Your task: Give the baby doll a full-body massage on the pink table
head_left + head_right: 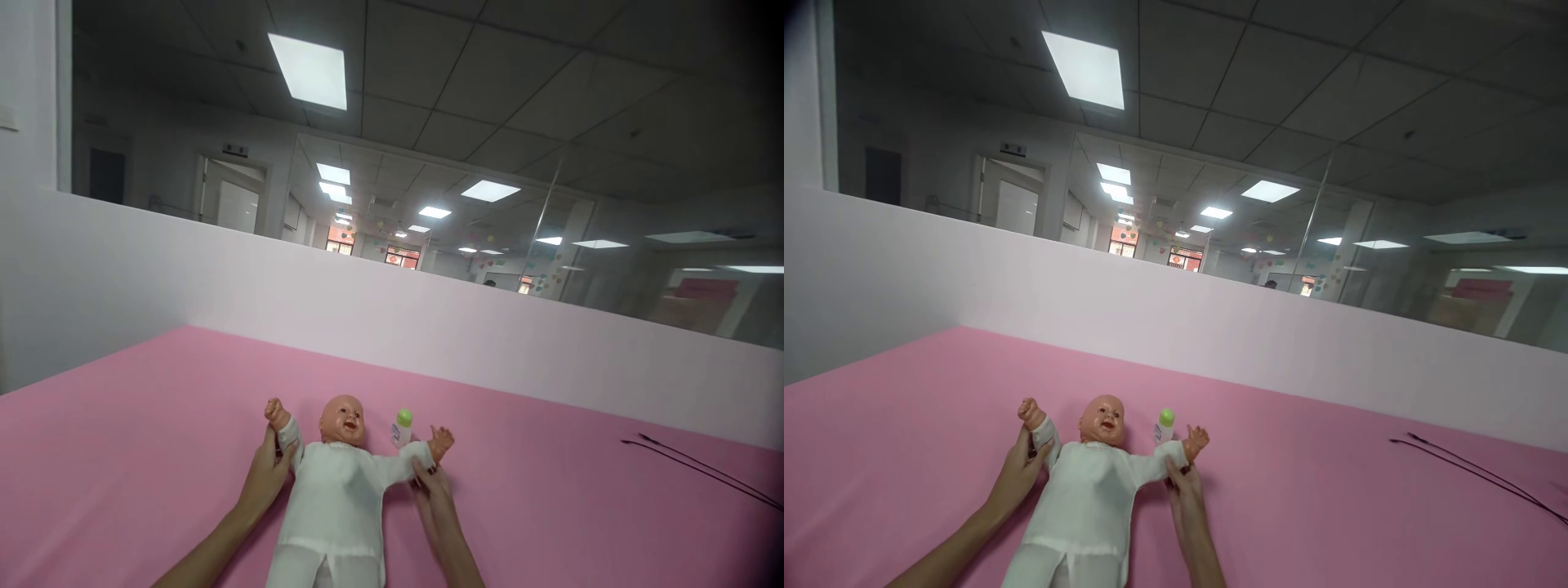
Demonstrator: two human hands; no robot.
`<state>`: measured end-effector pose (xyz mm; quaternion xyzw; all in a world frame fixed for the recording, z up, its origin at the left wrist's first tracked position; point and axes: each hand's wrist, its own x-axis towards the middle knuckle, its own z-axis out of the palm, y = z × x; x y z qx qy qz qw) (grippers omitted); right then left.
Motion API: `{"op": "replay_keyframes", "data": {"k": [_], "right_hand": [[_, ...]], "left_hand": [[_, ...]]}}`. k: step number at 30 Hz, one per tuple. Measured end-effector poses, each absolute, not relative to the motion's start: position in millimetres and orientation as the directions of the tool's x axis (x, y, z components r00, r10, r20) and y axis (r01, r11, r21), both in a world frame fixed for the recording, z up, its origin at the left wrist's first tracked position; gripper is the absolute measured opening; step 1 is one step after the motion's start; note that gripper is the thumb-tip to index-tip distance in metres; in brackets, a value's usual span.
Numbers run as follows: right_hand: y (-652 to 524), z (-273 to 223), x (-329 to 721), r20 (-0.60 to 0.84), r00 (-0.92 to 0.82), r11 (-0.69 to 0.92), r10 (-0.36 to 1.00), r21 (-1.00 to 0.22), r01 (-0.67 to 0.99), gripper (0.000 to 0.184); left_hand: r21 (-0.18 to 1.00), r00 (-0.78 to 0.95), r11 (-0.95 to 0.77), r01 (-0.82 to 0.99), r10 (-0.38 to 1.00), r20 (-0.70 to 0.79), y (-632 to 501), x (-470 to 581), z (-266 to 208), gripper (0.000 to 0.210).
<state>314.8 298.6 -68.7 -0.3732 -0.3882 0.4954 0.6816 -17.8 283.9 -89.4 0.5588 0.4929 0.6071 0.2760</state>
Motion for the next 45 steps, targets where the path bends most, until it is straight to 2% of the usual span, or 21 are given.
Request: {"op": "replay_keyframes", "data": {"k": [3,5,8,11,14,16,18,22,25,27,29,32,36,38,41,43,45], "right_hand": [[297,-64,315,0.2,0.319,0.273,0.926,-0.94,-0.204,0.066],[293,-62,309,0.249,0.305,0.289,0.919,-0.953,-0.095,0.068],[282,-59,296,0.373,0.091,0.369,0.923,-0.928,0.057,0.052],[274,-57,285,0.483,-0.168,0.51,0.86,-0.835,0.207,0.033],[275,-58,281,0.451,-0.224,0.496,0.864,-0.839,0.222,0.03],[279,-60,282,0.402,-0.163,0.426,0.901,-0.889,0.165,0.029],[284,-62,286,0.335,-0.086,0.342,0.938,-0.936,0.078,0.033],[290,-69,297,0.173,0.093,0.186,0.981,-0.968,-0.167,0.048],[293,-73,304,0.095,0.178,0.146,0.979,-0.942,-0.303,0.051],[295,-74,306,0.088,0.188,0.146,0.978,-0.936,-0.32,0.051],[296,-72,305,0.117,0.166,0.161,0.979,-0.947,-0.278,0.048],[293,-66,299,0.207,0.061,0.213,0.977,-0.968,-0.134,0.045],[283,-59,289,0.324,-0.15,0.338,0.934,-0.938,0.081,0.031],[282,-60,287,0.336,-0.183,0.358,0.924,-0.927,0.109,0.028],[285,-65,290,0.281,-0.116,0.286,0.953,-0.958,0.031,0.04],[290,-70,295,0.217,-0.018,0.216,0.976,-0.974,-0.073,0.045],[294,-73,300,0.166,0.082,0.179,0.983,-0.968,-0.178,0.047]], "left_hand": [[0.879,-0.18,-0.375,0.293,0.882,0.436,280,-17,-88,0.069],[0.837,-0.147,-0.391,0.382,0.869,0.473,277,-16,-86,0.061],[0.691,0.045,-0.528,0.493,0.809,0.586,272,-15,-80,0.047],[0.511,0.282,-0.68,0.526,0.706,0.649,270,-15,-73,0.048],[0.448,0.341,-0.713,0.54,0.671,0.658,269,-15,-71,0.054],[0.476,0.324,-0.703,0.529,0.686,0.652,269,-15,-73,0.056],[0.562,0.249,-0.662,0.496,0.729,0.638,271,-14,-76,0.055],[0.835,-0.059,-0.475,0.277,0.859,0.508,280,-13,-88,0.041],[0.927,-0.276,-0.353,0.125,0.886,0.374,289,-14,-97,0.04],[0.94,-0.355,-0.328,0.093,0.871,0.34,293,-16,-99,0.041],[0.935,-0.33,-0.339,0.099,0.876,0.352,292,-16,-97,0.037],[0.888,-0.164,-0.42,0.189,0.878,0.45,283,-13,-87,0.03],[0.679,0.133,-0.614,0.403,0.773,0.62,269,-8,-75,0.056],[0.617,0.188,-0.642,0.455,0.747,0.638,267,-6,-75,0.063],[0.716,0.059,-0.557,0.421,0.804,0.592,270,-5,-82,0.066],[0.816,-0.076,-0.482,0.319,0.845,0.529,274,-5,-86,0.072],[0.868,-0.217,-0.447,0.214,0.845,0.489,279,-7,-87,0.082]]}}
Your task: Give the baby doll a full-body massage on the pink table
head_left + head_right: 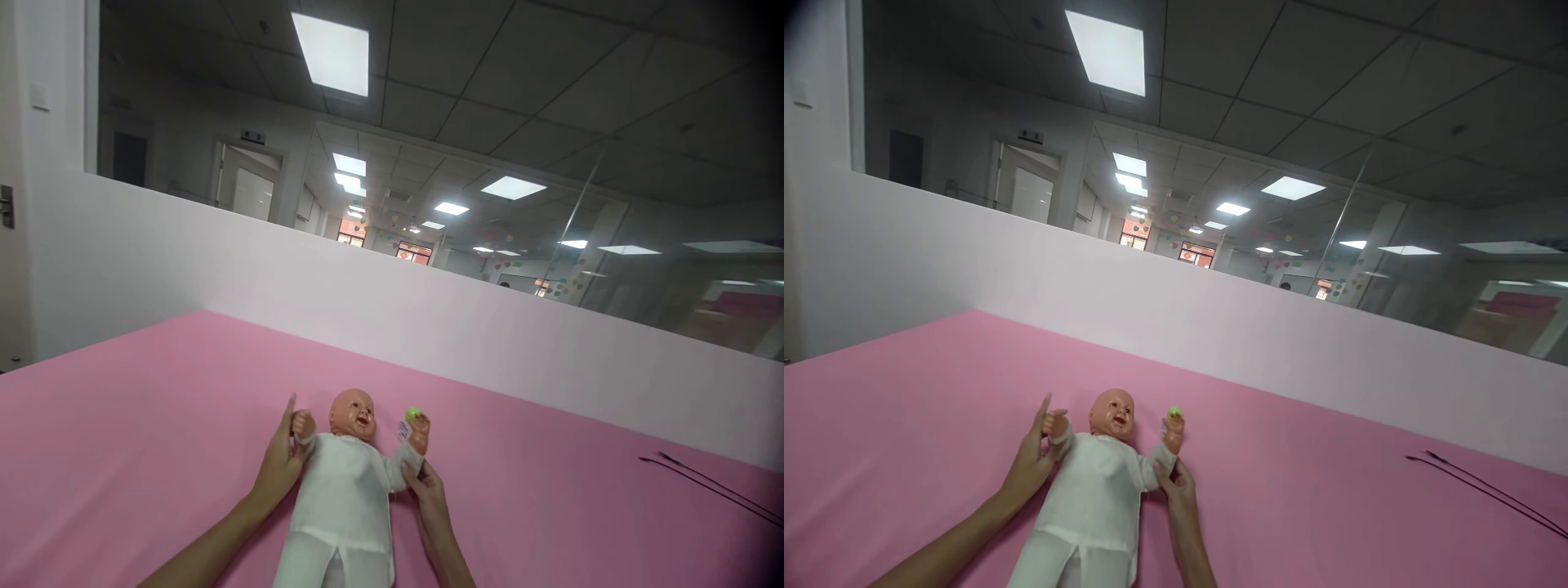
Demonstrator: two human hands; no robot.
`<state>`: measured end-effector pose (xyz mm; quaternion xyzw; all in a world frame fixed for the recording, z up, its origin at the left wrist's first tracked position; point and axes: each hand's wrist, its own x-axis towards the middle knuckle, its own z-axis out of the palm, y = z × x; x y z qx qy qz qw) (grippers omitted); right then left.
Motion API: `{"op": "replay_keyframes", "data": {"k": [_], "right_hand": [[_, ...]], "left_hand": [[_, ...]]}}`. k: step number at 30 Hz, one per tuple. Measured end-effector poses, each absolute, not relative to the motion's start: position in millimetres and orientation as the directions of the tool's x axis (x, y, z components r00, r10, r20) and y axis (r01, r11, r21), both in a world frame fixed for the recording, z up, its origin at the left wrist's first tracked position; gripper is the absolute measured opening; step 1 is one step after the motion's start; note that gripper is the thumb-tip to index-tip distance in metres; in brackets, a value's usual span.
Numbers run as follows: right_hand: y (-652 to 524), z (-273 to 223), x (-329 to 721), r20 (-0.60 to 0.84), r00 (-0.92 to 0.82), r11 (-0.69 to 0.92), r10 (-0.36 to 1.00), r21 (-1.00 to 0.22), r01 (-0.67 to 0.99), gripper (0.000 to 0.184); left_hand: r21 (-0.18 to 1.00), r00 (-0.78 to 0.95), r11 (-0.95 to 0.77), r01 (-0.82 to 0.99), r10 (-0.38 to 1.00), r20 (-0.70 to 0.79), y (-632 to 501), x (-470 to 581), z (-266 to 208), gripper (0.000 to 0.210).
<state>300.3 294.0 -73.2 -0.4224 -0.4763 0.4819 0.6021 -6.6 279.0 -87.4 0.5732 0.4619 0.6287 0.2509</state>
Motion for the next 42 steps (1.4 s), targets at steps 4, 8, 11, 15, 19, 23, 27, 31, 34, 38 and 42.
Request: {"op": "replay_keyframes", "data": {"k": [4,8,11,15,19,23,27,31,34,38,42], "right_hand": [[299,-77,315,0.141,0.25,0.2,0.958,-0.953,-0.228,0.058],[305,-79,333,0.139,0.46,0.23,0.877,-0.962,-0.148,0.067],[308,-84,344,0.073,0.562,0.194,0.824,-0.968,-0.159,0.07],[312,-90,349,0.113,0.628,0.158,0.77,-0.987,-0.017,0.076],[315,-94,348,0.198,0.631,0.173,0.75,-0.98,0.101,0.091],[318,-95,349,0.248,0.637,0.155,0.73,-0.968,0.198,0.091],[319,-94,351,0.3,0.61,0.096,0.733,-0.934,0.344,0.081],[318,-94,350,0.31,0.542,-0.033,0.781,-0.846,0.532,0.076],[317,-95,349,0.261,0.497,-0.133,0.827,-0.769,0.626,0.067],[313,-93,346,0.189,0.447,-0.2,0.875,-0.698,0.687,0.056],[303,-83,335,0.396,0.429,-0.084,0.812,-0.647,0.758,0.056]], "left_hand": [[0.915,-0.464,-0.379,0.139,0.791,0.399,284,-13,-81,0.098],[0.943,-0.59,-0.285,0.171,0.737,0.33,283,-21,-73,0.096],[0.927,-0.604,-0.216,0.307,0.708,0.365,281,-27,-70,0.078],[0.797,-0.559,-0.075,0.599,0.673,0.484,284,-34,-73,0.054],[0.744,-0.612,0.094,0.662,0.641,0.463,289,-37,-79,0.036],[0.748,-0.635,0.149,0.646,0.65,0.418,291,-39,-80,0.033],[0.752,-0.614,0.153,0.641,0.69,0.384,291,-42,-81,0.031],[0.737,-0.593,0.137,0.662,0.698,0.402,293,-44,-83,0.031],[0.698,-0.571,0.122,0.706,0.681,0.458,294,-44,-86,0.03],[0.578,-0.474,0.058,0.814,0.642,0.603,293,-43,-88,0.03],[0.536,-0.388,-0.058,0.842,0.625,0.677,290,-41,-87,0.032]]}}
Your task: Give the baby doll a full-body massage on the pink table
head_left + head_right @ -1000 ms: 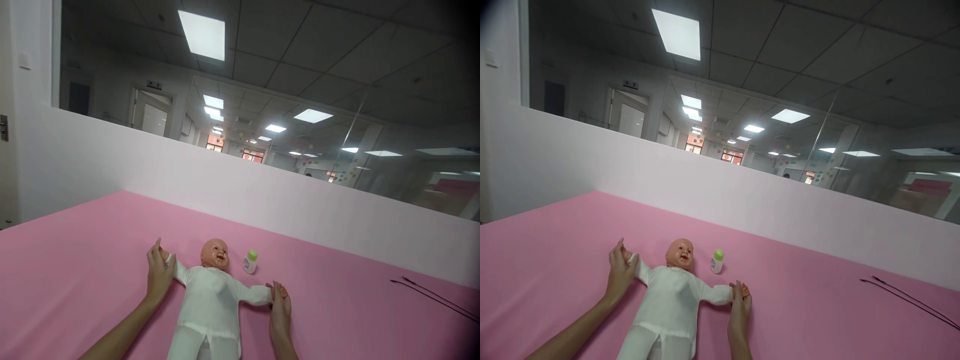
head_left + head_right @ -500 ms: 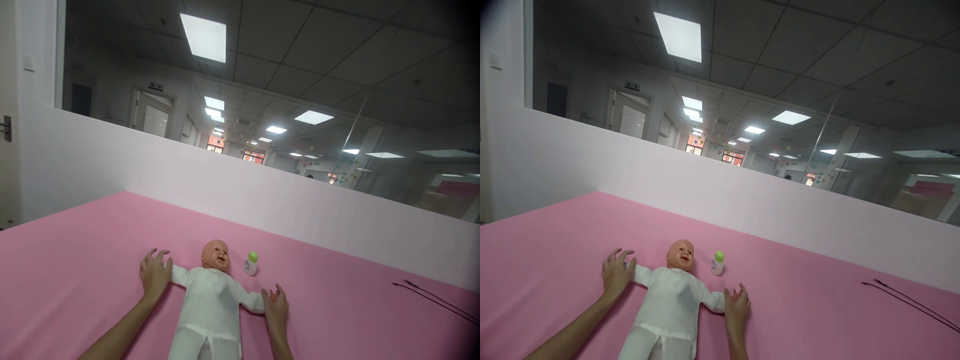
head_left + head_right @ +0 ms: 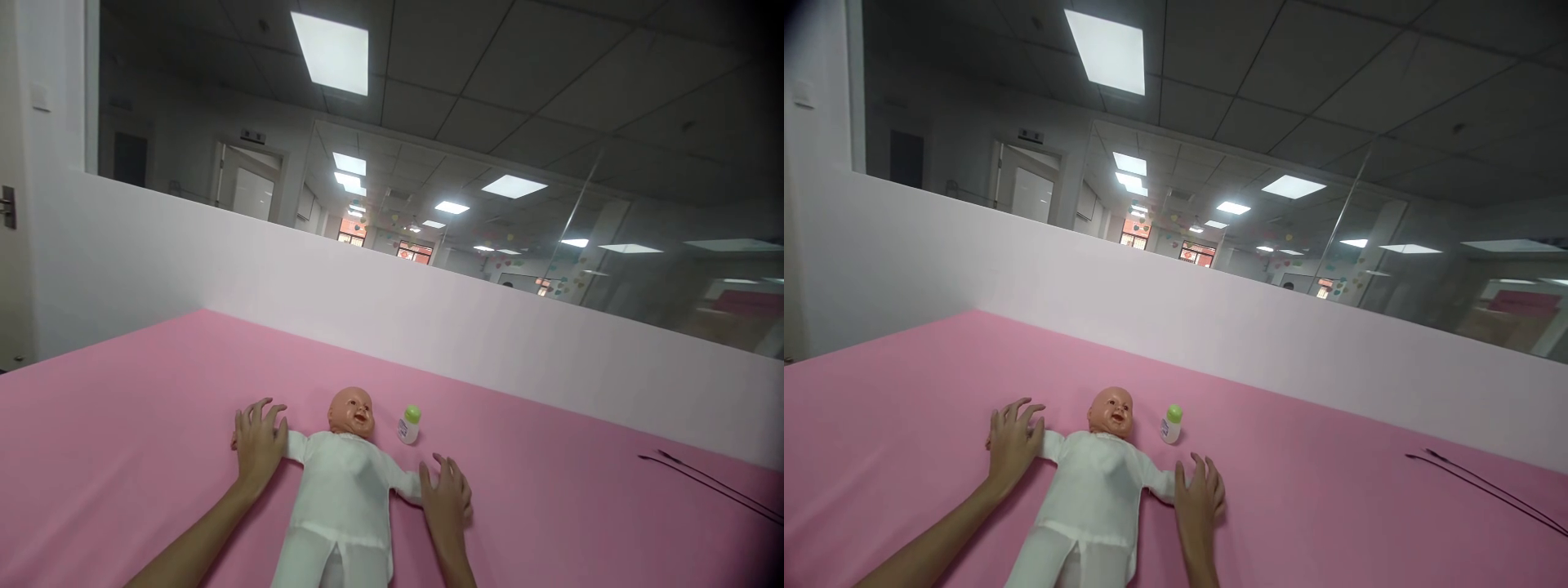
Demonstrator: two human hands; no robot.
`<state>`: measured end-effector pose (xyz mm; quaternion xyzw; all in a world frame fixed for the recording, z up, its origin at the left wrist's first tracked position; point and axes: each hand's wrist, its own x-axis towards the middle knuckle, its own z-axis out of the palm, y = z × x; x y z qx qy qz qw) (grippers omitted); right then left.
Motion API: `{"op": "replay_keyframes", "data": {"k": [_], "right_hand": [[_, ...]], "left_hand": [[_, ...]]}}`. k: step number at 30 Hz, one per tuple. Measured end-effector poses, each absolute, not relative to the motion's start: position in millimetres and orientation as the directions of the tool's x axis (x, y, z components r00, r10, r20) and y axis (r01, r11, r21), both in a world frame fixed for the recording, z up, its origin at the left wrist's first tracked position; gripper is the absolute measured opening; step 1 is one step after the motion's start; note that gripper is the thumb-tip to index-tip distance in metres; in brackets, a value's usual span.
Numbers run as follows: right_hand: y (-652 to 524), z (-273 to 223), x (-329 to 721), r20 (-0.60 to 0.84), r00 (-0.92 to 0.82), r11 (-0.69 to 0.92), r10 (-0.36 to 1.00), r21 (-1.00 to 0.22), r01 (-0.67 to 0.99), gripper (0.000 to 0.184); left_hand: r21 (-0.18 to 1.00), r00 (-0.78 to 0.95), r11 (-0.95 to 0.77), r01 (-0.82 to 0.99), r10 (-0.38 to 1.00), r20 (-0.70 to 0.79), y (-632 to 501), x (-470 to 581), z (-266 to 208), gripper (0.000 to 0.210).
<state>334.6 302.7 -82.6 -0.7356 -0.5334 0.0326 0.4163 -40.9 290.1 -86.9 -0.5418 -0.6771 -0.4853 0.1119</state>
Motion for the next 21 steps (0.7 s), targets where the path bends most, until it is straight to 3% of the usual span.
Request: {"op": "replay_keyframes", "data": {"k": [4,7,10,13,21], "right_hand": [[289,-72,309,0.628,0.225,0.241,0.745,-0.568,0.787,0.054],[277,-71,285,0.571,0.038,0.403,0.82,-0.624,0.67,0.056],[268,-76,269,0.448,-0.13,0.436,0.885,-0.696,0.57,0.055],[265,-80,266,0.429,-0.215,0.473,0.877,-0.695,0.541,0.052],[272,-84,274,0.41,-0.138,0.412,0.902,-0.715,0.564,0.065]], "left_hand": [[0.568,-0.24,-0.3,0.766,0.687,0.686,285,-27,-89,0.035],[0.595,-0.108,-0.424,0.682,0.746,0.657,282,-9,-95,0.04],[0.614,0.019,-0.475,0.63,0.8,0.6,282,4,-99,0.041],[0.618,0.097,-0.469,0.631,0.838,0.537,286,10,-92,0.042],[0.639,-0.078,-0.227,0.735,0.907,0.413,307,54,-40,0.03]]}}
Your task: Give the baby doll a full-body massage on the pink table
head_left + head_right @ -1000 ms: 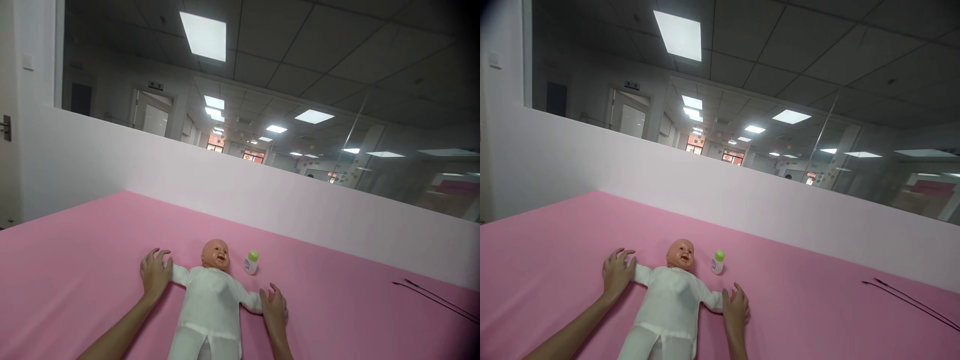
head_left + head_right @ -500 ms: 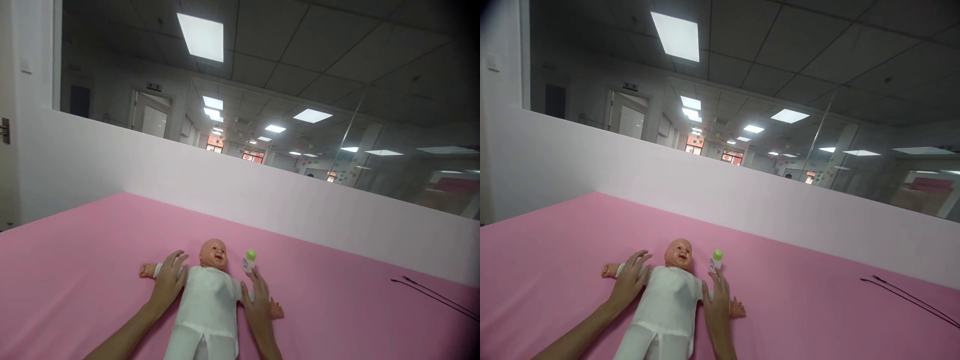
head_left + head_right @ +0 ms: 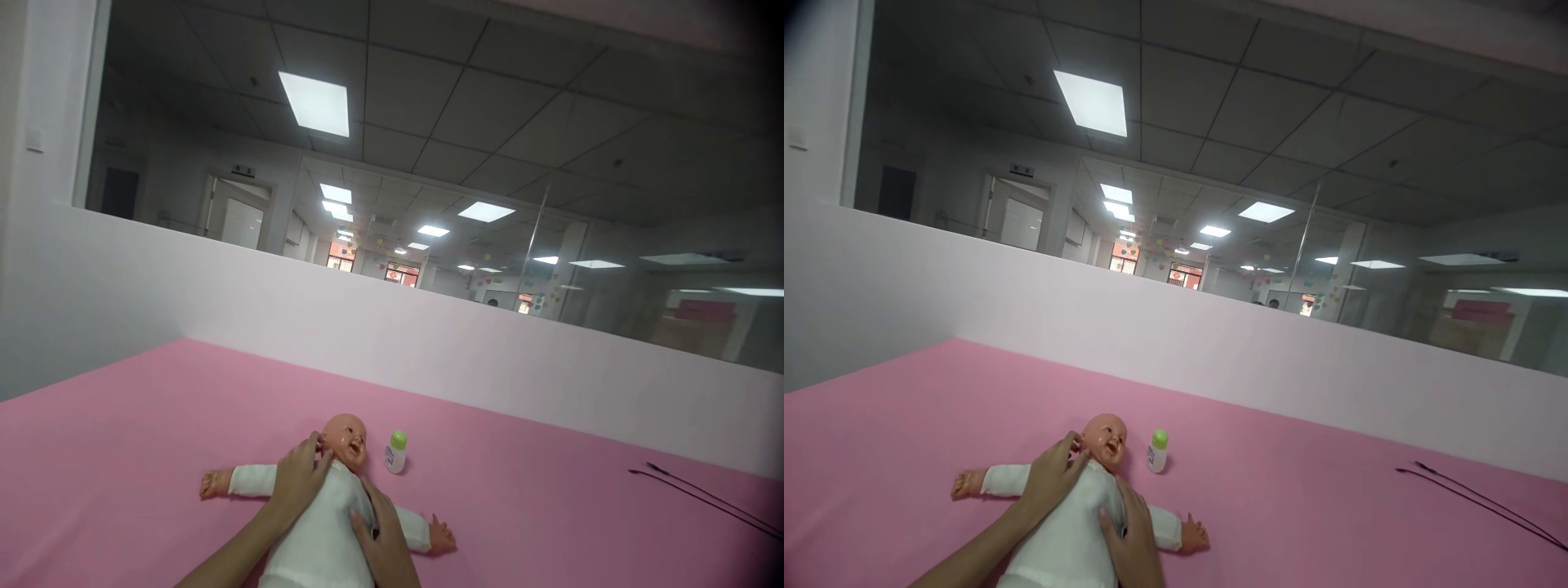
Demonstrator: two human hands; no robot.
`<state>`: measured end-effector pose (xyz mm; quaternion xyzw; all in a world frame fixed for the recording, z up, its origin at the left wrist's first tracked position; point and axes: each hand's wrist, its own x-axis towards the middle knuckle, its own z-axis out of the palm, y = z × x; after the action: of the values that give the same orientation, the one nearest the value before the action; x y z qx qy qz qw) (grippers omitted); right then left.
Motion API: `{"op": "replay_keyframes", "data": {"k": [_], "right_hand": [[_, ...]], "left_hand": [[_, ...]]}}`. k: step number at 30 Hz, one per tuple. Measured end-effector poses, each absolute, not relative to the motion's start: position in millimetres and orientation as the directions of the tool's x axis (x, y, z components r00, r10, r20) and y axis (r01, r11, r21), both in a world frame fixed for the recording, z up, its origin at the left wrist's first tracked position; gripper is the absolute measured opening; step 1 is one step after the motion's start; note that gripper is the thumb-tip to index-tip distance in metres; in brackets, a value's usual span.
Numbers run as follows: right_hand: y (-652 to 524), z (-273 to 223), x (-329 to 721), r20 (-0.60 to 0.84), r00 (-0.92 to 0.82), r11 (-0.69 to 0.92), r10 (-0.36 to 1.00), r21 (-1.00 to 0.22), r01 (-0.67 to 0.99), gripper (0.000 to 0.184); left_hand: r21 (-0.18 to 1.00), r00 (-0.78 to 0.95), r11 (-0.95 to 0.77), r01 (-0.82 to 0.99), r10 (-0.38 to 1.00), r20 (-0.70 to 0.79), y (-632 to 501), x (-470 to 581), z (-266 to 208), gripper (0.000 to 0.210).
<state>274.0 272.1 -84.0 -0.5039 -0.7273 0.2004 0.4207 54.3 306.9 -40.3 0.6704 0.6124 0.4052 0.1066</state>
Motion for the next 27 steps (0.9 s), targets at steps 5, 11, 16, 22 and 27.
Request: {"op": "replay_keyframes", "data": {"k": [5,11,16,22,27], "right_hand": [[270,-82,271,0.408,-0.145,0.414,0.902,-0.713,0.566,0.06],[268,-81,264,0.428,-0.119,0.414,0.896,-0.707,0.574,0.056],[268,-73,259,0.421,-0.096,0.386,0.902,-0.687,0.615,0.053],[302,-40,248,0.312,0.013,0.229,0.95,-0.723,0.652,0.055],[330,-50,234,0.35,0.227,0.169,0.909,-0.807,0.566,0.062]], "left_hand": [[0.654,-0.122,-0.18,0.735,0.913,0.389,318,73,-33,0.044],[0.696,-0.124,-0.242,0.677,0.893,0.432,319,72,-47,0.046],[0.736,-0.16,-0.237,0.634,0.891,0.425,322,68,-51,0.041],[0.752,-0.165,-0.239,0.615,0.893,0.419,328,69,-55,0.043],[0.769,-0.174,-0.234,0.595,0.896,0.407,329,69,-57,0.043]]}}
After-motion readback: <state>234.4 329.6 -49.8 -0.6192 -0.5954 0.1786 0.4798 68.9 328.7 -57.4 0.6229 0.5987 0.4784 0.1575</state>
